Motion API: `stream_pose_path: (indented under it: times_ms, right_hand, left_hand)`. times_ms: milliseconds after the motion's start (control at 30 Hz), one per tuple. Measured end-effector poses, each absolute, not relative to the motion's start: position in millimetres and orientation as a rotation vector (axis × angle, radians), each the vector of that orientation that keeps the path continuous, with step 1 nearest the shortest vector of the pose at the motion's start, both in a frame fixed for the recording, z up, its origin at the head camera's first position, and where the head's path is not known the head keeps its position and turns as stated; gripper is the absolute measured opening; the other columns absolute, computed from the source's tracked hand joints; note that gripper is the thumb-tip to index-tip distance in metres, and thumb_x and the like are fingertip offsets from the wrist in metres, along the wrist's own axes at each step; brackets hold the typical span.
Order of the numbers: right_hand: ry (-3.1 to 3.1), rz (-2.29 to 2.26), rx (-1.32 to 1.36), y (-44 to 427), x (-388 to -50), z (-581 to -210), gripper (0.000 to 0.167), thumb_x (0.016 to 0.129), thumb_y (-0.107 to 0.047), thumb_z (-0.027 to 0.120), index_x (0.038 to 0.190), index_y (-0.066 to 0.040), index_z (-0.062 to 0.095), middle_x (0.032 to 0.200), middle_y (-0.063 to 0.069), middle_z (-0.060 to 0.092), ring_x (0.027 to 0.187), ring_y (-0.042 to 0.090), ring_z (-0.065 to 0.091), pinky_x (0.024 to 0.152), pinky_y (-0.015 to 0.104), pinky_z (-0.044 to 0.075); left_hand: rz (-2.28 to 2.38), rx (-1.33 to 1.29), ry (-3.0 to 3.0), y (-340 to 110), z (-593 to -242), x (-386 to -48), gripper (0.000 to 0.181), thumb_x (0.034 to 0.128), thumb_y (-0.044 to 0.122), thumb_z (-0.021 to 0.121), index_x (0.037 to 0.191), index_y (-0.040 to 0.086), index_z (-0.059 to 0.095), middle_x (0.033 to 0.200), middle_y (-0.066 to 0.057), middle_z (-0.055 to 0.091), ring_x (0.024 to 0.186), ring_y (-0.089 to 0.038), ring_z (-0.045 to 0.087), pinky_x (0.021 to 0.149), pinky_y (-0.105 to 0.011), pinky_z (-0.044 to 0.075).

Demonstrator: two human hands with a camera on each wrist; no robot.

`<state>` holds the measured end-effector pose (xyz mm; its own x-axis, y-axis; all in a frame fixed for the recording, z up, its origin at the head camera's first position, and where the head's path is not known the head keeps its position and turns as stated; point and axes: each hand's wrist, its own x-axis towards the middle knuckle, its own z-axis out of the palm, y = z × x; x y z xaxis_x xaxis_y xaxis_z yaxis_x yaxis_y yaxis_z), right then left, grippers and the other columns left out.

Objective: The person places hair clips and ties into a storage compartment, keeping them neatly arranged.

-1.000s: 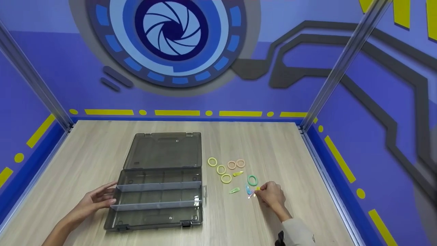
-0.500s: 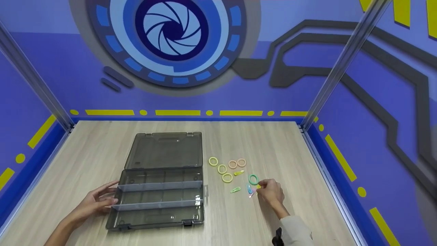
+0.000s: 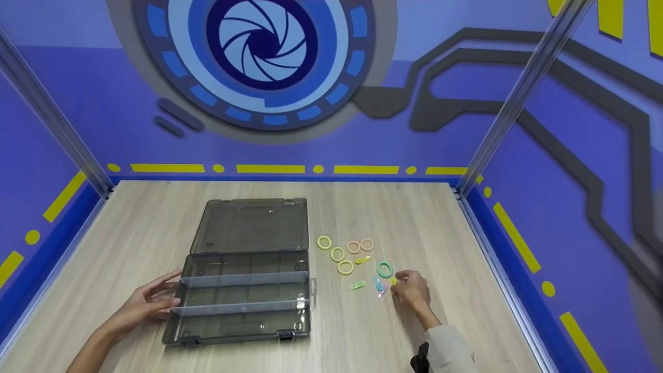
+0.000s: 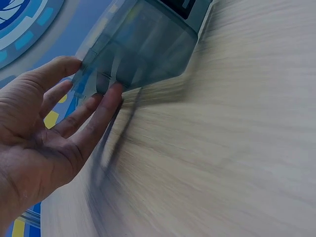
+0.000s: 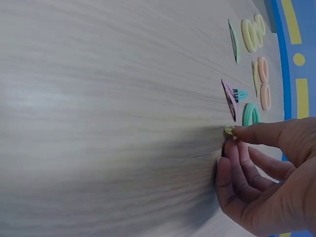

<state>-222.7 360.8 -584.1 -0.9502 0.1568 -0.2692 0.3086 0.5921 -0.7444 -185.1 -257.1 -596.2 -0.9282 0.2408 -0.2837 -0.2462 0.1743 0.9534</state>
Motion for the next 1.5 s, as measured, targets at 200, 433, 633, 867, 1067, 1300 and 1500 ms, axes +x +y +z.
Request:
stream_pose_path:
  times_ms: [200,433,633,867,1067,1300,1500]
  right_hand:
    - [2.497,-1.427,0.388,361,-220,-582,0.033,0.088,0.002,0.068,0.117,0.016,0.063,0.079,0.005,0.066,0.065,0.013,0.056,0.054,0.024,0.047]
    - [2.414,-1.455,0.382,360,-219,-575,0.033,0.092,0.0,0.064,0.122,0.015,0.061,0.083,0.004,0.068,0.068,0.011,0.058,0.056,0.024,0.05]
    - [2.431,-1.425,0.359,359,-220,-565,0.036,0.094,0.0,0.059,0.127,0.015,0.058,0.085,0.004,0.068,0.067,0.011,0.058,0.057,0.025,0.052]
    - [2.453,-1.393,0.317,351,-223,-551,0.036,0.094,-0.004,0.062,0.127,0.011,0.061,0.093,0.006,0.074,0.077,0.012,0.065,0.065,0.029,0.057]
    - [2.419,-1.406,0.288,339,-223,-544,0.036,0.095,-0.007,0.065,0.126,0.011,0.06,0.092,0.007,0.076,0.079,0.012,0.072,0.067,0.029,0.058]
    - [2.368,-1.435,0.213,319,-225,-539,0.035,0.095,-0.006,0.066,0.126,0.01,0.061,0.09,0.005,0.076,0.077,0.011,0.071,0.067,0.028,0.06]
    - [2.345,-1.43,0.162,295,-230,-535,0.037,0.093,-0.007,0.069,0.126,0.01,0.062,0.089,0.005,0.077,0.079,0.012,0.074,0.065,0.028,0.058]
  left_hand:
    - [1.792,-0.024,2.067,-262,-594,-183,0.078,0.0973,0.02,0.07,0.161,0.009,0.026,0.151,-0.033,0.039,0.112,-0.021,0.066,0.087,-0.043,0.061]
    - [1.782,-0.061,2.061,-266,-590,-181,0.078,0.0989,0.023,0.068,0.162,0.01,0.024,0.153,-0.032,0.036,0.116,-0.023,0.063,0.091,-0.047,0.06]
    - [1.769,-0.047,2.053,-265,-588,-182,0.078,0.0998,0.023,0.067,0.163,0.01,0.023,0.154,-0.033,0.035,0.117,-0.021,0.062,0.093,-0.046,0.059]
    - [1.764,-0.043,2.021,-265,-589,-183,0.077,0.1005,0.023,0.066,0.163,0.012,0.022,0.155,-0.033,0.032,0.121,-0.025,0.06,0.094,-0.046,0.059]
    - [1.76,-0.013,1.989,-266,-589,-184,0.076,0.1017,0.022,0.064,0.163,0.011,0.02,0.156,-0.034,0.029,0.124,-0.027,0.059,0.095,-0.046,0.059]
    - [1.772,-0.022,1.975,-262,-589,-182,0.078,0.1013,0.022,0.064,0.164,0.012,0.019,0.156,-0.034,0.029,0.125,-0.029,0.059,0.094,-0.046,0.059]
    - [1.778,-0.022,1.967,-262,-589,-181,0.077,0.1016,0.021,0.064,0.164,0.011,0.019,0.156,-0.034,0.029,0.125,-0.032,0.06,0.095,-0.047,0.059]
